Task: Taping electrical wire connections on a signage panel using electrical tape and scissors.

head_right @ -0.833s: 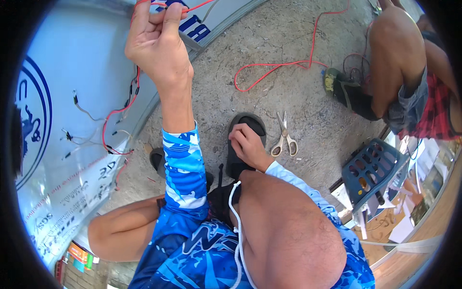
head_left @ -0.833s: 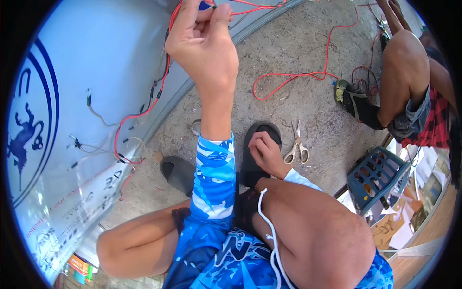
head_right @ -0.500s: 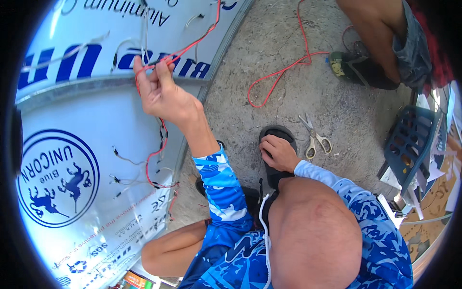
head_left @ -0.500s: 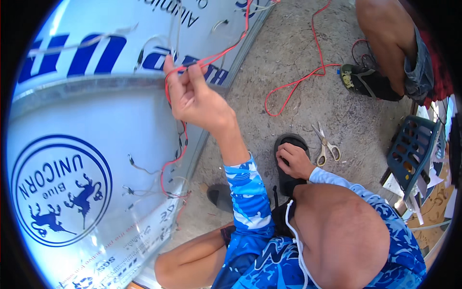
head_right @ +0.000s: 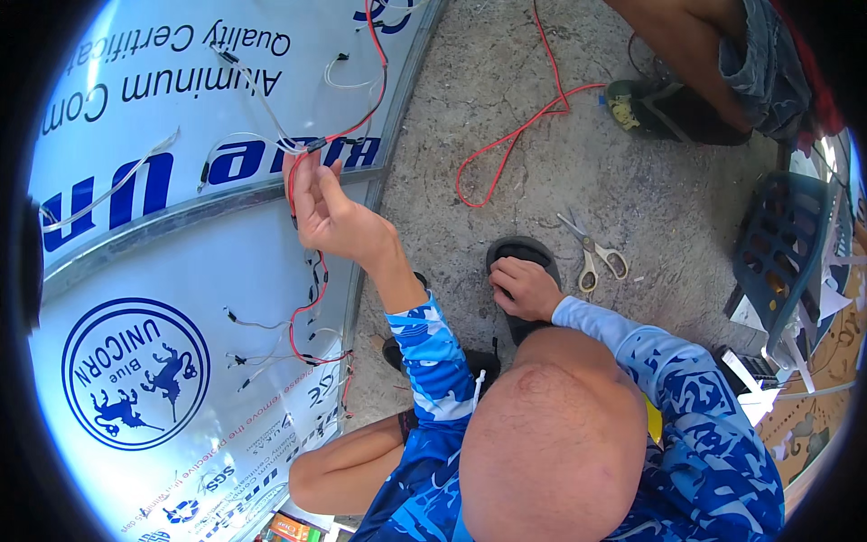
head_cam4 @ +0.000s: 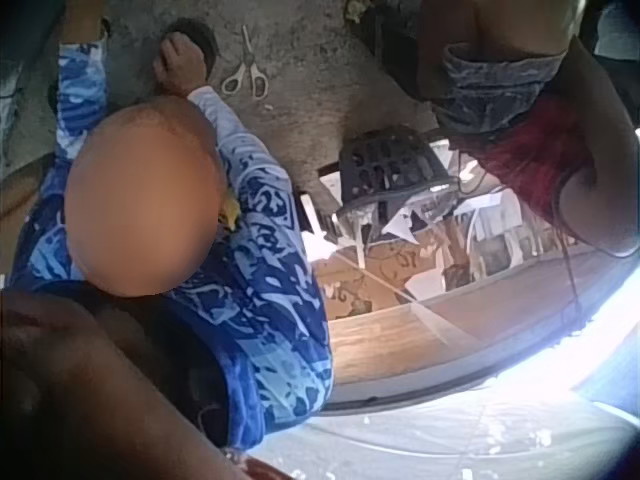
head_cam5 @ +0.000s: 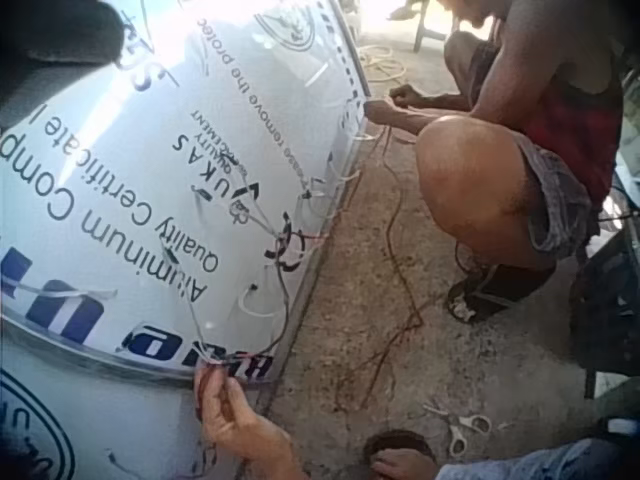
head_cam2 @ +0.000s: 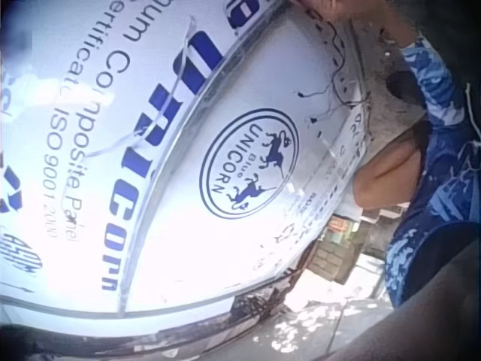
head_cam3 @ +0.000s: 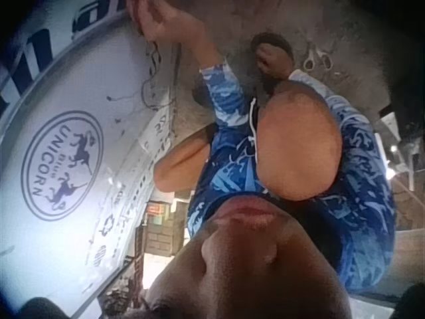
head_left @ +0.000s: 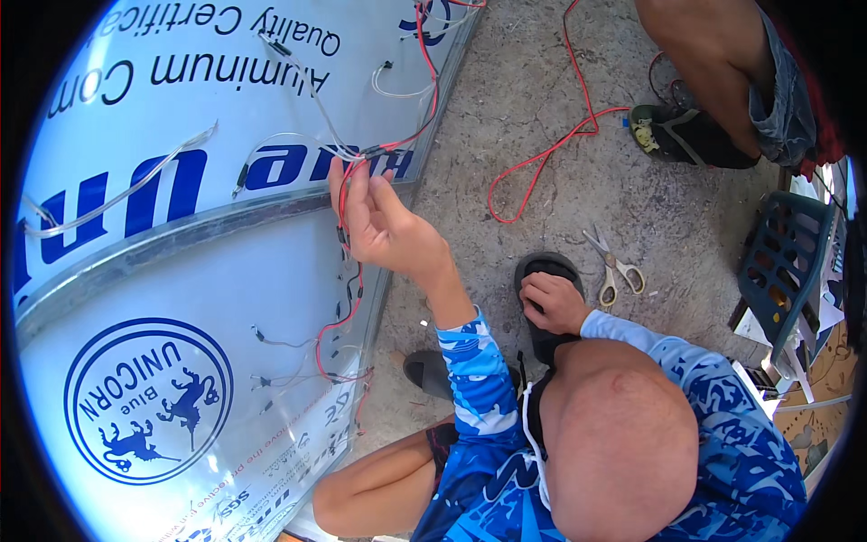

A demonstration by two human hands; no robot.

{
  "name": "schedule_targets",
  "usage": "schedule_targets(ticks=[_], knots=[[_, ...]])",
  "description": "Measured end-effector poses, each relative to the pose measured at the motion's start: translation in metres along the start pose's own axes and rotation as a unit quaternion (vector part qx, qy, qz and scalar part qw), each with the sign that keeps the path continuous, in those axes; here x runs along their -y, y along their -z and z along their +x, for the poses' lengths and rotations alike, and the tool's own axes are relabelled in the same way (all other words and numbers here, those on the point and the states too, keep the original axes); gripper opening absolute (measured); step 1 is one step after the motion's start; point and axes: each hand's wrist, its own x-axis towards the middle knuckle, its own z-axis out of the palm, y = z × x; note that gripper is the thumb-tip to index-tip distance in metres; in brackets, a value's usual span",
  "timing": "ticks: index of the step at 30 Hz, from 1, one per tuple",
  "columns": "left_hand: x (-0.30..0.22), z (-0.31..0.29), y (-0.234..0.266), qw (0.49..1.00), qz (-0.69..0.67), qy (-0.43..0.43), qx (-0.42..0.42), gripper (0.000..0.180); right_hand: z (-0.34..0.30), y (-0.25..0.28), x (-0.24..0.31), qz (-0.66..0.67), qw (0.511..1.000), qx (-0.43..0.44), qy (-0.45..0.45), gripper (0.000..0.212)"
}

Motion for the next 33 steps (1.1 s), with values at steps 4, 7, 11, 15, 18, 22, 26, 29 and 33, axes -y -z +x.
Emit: schedule_targets(ticks=[4, 7, 11, 15, 18, 22, 26, 29, 33], knots=[[0.013, -0.009, 0.002, 0.999, 0.031, 0.018, 0.021, 0.018, -0.002, -0.003, -0.005, 0.010, 1.000, 0.001, -0.001, 0.022], [0.023, -0.020, 0.003, 0.999, 0.039, 0.000, 0.038, 0.019, -0.002, -0.005, -0.005, 0.011, 1.000, 0.006, -0.003, 0.022], [0.040, -0.054, 0.017, 0.986, 0.046, 0.073, 0.141, 0.019, -0.002, -0.004, -0.004, 0.011, 1.000, 0.001, 0.004, 0.022], [0.042, -0.079, 0.039, 0.942, 0.050, 0.129, 0.305, 0.016, -0.005, -0.007, -0.003, -0.005, 1.000, -0.003, 0.019, 0.023], [0.010, -0.047, 0.058, 0.865, 0.141, -0.036, 0.481, 0.020, -0.002, -0.005, -0.001, -0.038, 0.998, 0.021, 0.041, 0.025], [-0.059, 0.023, 0.093, 0.737, 0.238, -0.120, 0.622, 0.025, 0.001, -0.007, 0.002, -0.040, 0.995, 0.043, 0.076, 0.027], [-0.101, 0.079, 0.108, 0.649, 0.327, -0.142, 0.672, 0.025, 0.001, -0.017, 0.009, -0.047, 0.996, 0.045, 0.067, 0.027], [-0.099, 0.092, 0.099, 0.654, 0.315, -0.159, 0.669, 0.023, -0.002, -0.020, 0.004, -0.068, 0.996, 0.038, 0.048, 0.026], [-0.105, 0.071, 0.097, 0.651, 0.319, -0.129, 0.677, 0.020, -0.002, -0.018, 0.005, -0.007, 0.999, -0.009, 0.036, 0.028]])
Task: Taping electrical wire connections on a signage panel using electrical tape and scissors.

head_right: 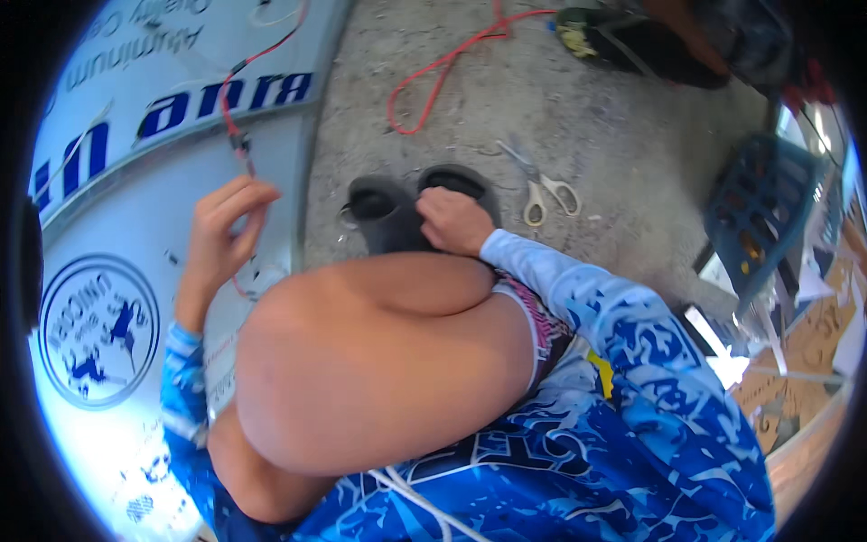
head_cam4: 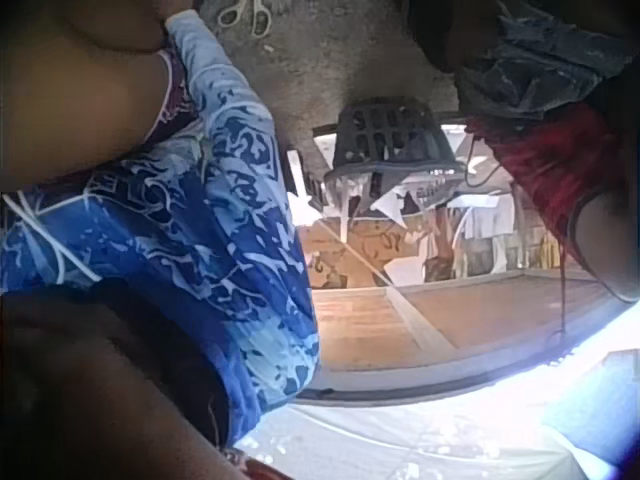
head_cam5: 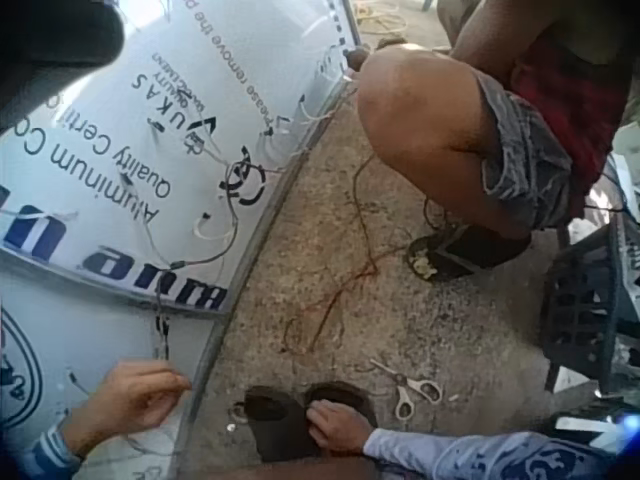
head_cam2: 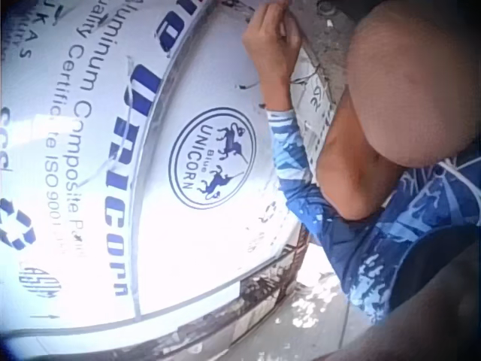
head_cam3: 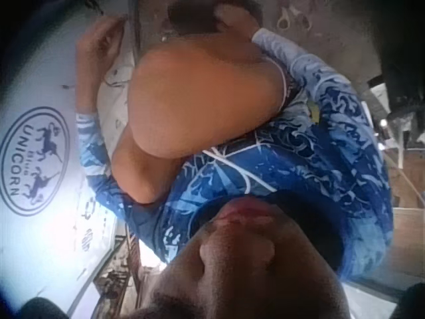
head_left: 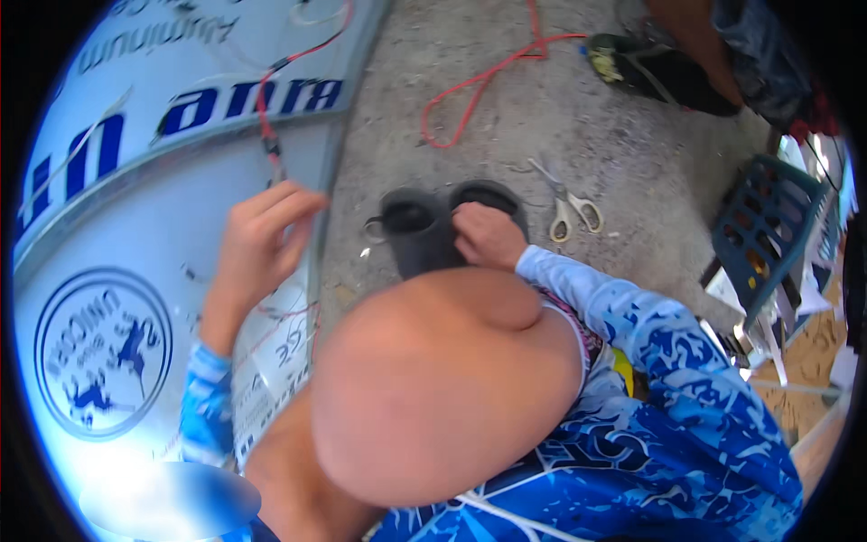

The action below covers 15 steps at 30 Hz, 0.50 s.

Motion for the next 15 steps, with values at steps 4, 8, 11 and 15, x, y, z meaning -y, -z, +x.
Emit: schedule_targets(ticks=[4, 8, 11, 15], knots=[[0.045, -0.029, -0.105, 0.993, -0.058, 0.106, -0.021, 0.026, -0.009, 0.009, -0.002, 0.052, 0.994, -0.078, -0.060, 0.027], [0.084, -0.075, -0.215, 0.994, 0.007, 0.112, 0.004, 0.031, -0.022, 0.027, -0.015, 0.047, 0.984, -0.141, -0.093, 0.019], [0.096, -0.095, -0.252, 0.991, 0.054, 0.122, -0.013, 0.046, -0.022, 0.050, -0.016, 0.059, 0.973, -0.185, -0.126, 0.017], [0.138, -0.107, -0.270, 0.989, 0.113, 0.082, -0.038, 0.047, -0.007, 0.086, -0.028, 0.006, 0.962, -0.237, -0.136, 0.016]])
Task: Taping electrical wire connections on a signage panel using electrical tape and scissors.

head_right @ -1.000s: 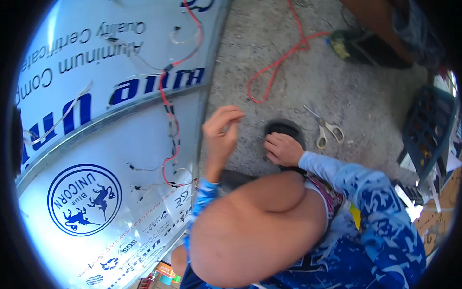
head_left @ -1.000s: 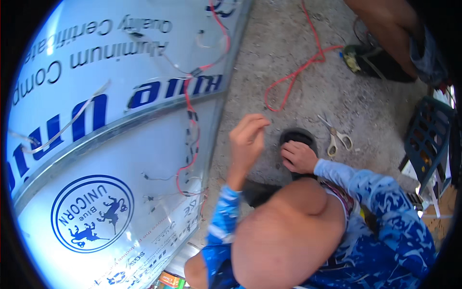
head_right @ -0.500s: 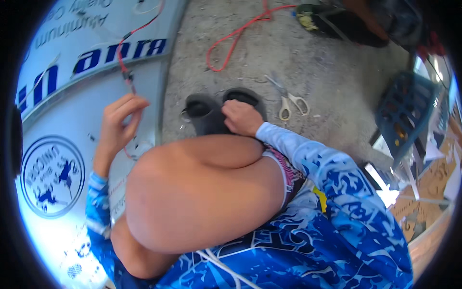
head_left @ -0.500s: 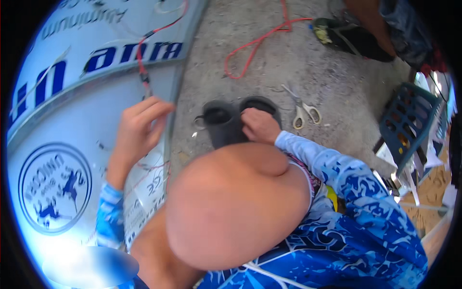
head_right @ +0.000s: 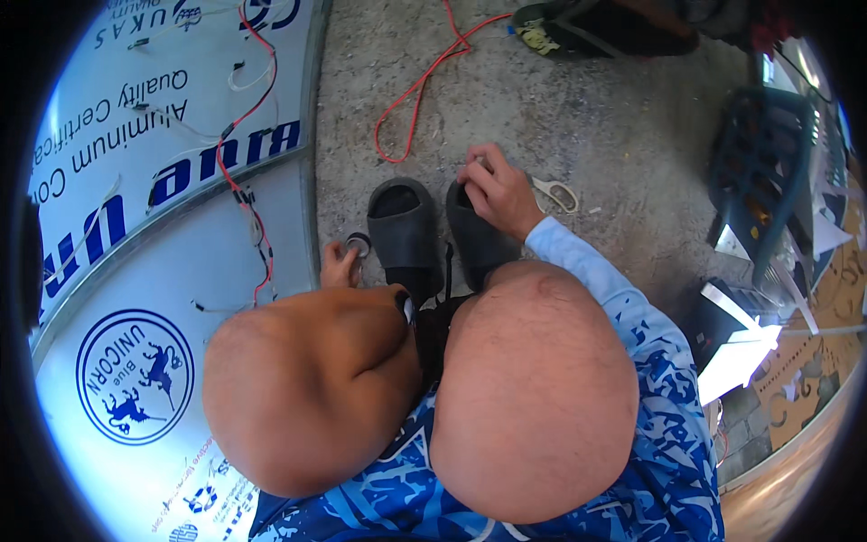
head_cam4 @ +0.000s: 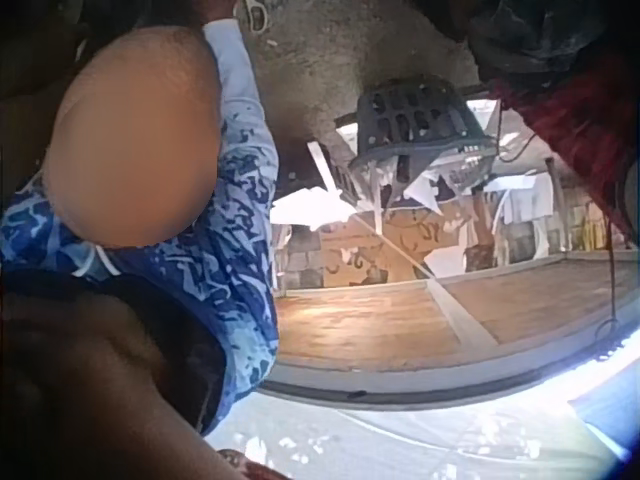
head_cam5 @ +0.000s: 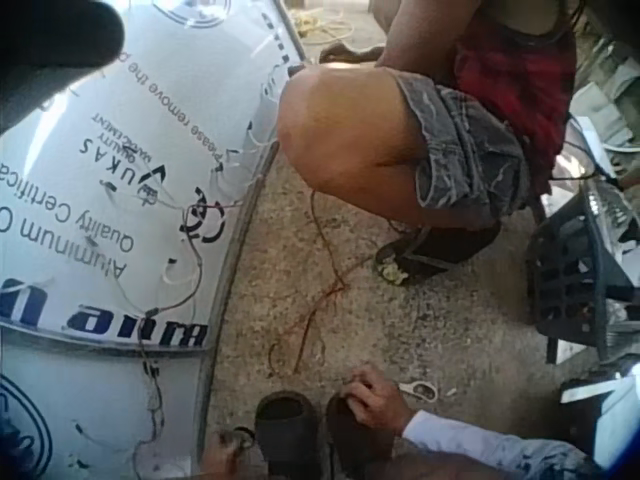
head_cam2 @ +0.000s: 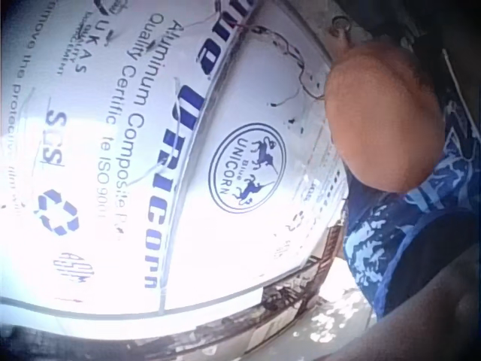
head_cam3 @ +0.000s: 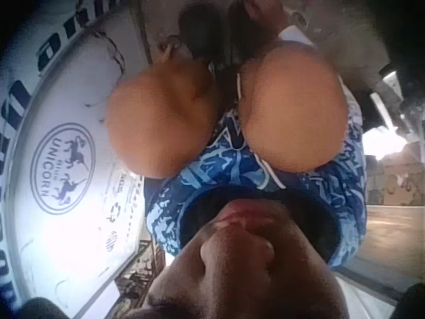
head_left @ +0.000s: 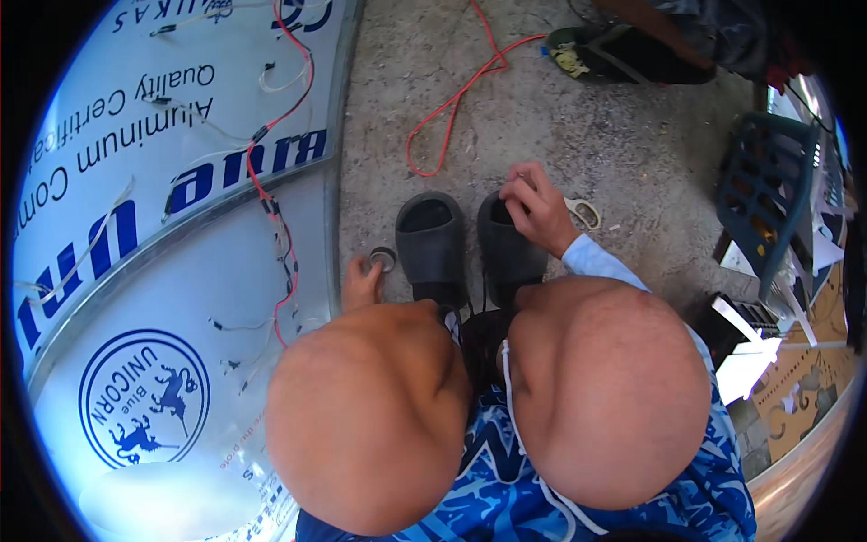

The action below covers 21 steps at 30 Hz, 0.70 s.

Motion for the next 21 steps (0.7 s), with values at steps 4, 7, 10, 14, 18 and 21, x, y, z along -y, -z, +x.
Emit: schedule_targets(ticks=[4, 7, 10, 14, 18, 21], knots=[[-0.017, 0.024, 0.007, 0.866, -0.434, 0.203, -0.139, 0.020, 0.037, 0.018, 0.006, -0.043, 0.998, -0.011, 0.055, 0.017], [-0.061, 0.081, 0.096, 0.964, -0.213, -0.030, -0.154, 0.011, 0.062, 0.024, 0.018, -0.022, 0.999, 0.019, 0.041, 0.014], [-0.068, 0.122, 0.129, 0.953, -0.252, -0.037, -0.162, 0.012, 0.091, 0.000, 0.040, 0.108, 0.991, 0.084, -0.007, 0.025], [-0.130, 0.203, 0.126, 0.902, -0.426, -0.036, -0.063, 0.018, 0.108, 0.011, 0.032, 0.124, 0.987, 0.082, -0.067, 0.049], [-0.170, 0.234, 0.132, 0.850, -0.515, -0.070, -0.079, 0.022, 0.130, 0.039, 0.050, 0.125, 0.989, 0.023, -0.080, 0.048], [-0.178, 0.242, 0.157, 0.850, -0.506, -0.087, -0.117, 0.022, 0.146, 0.048, 0.068, 0.128, 0.990, -0.021, -0.059, 0.040]])
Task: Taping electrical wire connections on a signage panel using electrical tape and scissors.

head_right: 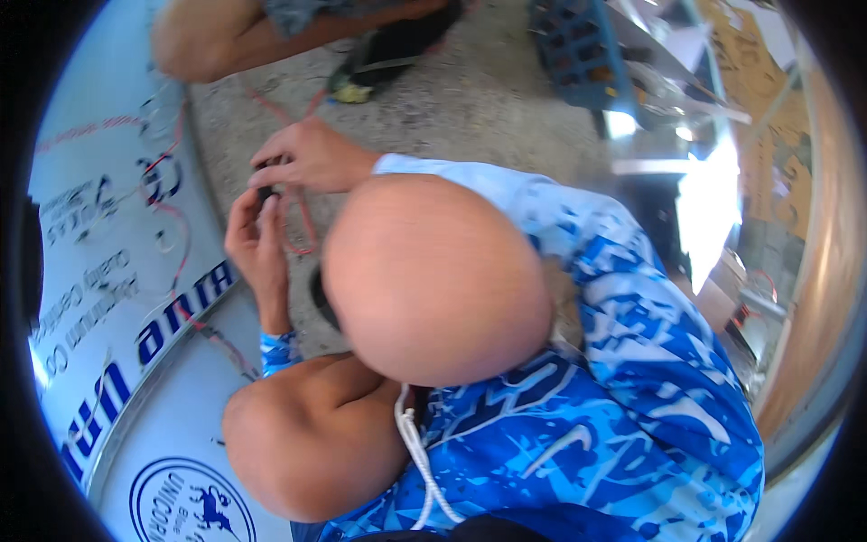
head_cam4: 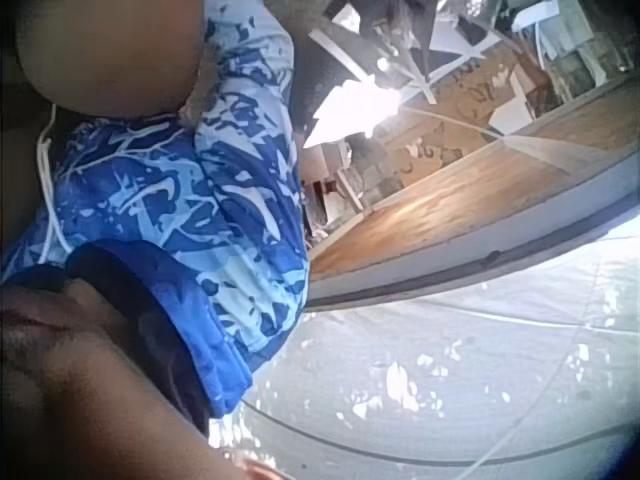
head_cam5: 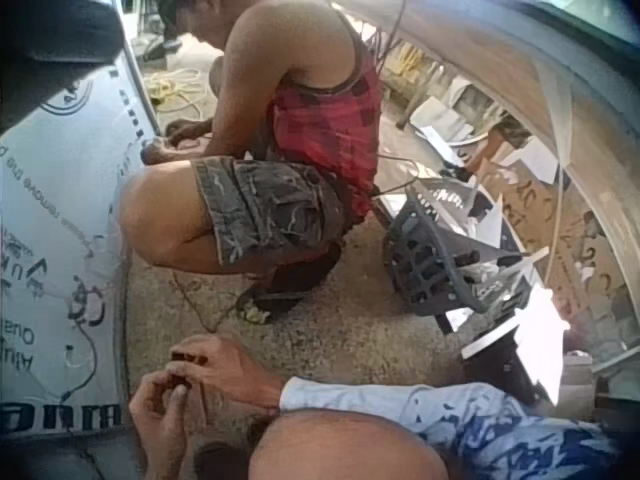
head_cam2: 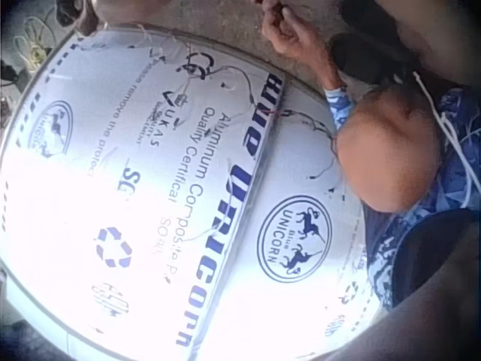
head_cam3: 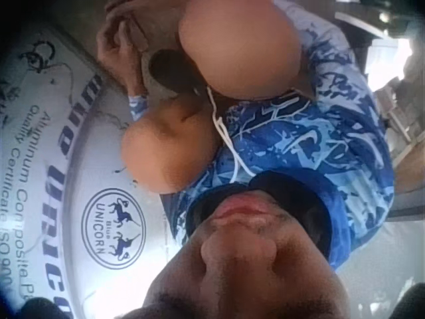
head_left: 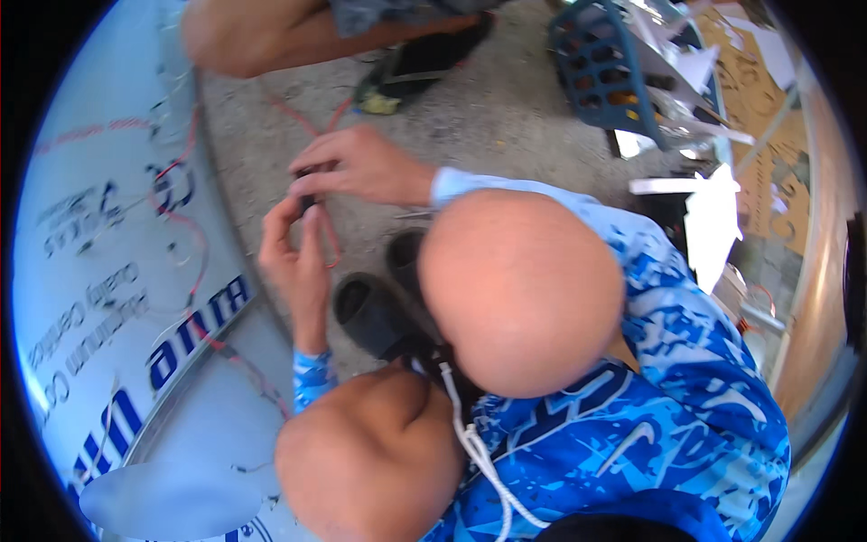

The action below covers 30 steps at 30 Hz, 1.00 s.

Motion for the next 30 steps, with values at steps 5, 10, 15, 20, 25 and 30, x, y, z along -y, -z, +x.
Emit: schedule_targets(ticks=[5, 10, 15, 20, 25, 30], knots=[[-0.031, 0.018, -0.020, 0.997, -0.029, -0.066, -0.037, 0.018, 0.001, 0.024, 0.035, -0.136, 0.975, -0.067, 0.162, 0.026], [-0.056, 0.026, -0.005, 0.990, -0.054, -0.123, -0.047, 0.018, 0.012, 0.030, 0.062, -0.171, 0.940, -0.104, 0.277, 0.017], [-0.074, 0.021, 0.013, 0.987, -0.117, -0.107, -0.011, 0.018, 0.024, 0.035, 0.086, -0.162, 0.945, -0.052, 0.280, 0.017], [-0.093, 0.018, 0.031, 0.963, -0.242, -0.100, 0.063, 0.019, 0.037, 0.057, 0.126, -0.088, 0.961, 0.120, 0.233, 0.021], [-0.102, 0.023, 0.034, 0.924, -0.321, -0.169, 0.121, 0.028, 0.045, 0.062, 0.145, -0.025, 0.957, 0.181, 0.224, 0.022], [-0.123, 0.018, 0.024, 0.913, -0.392, -0.091, 0.072, 0.062, 0.048, 0.065, 0.170, 0.018, 0.947, 0.264, 0.183, 0.027]])
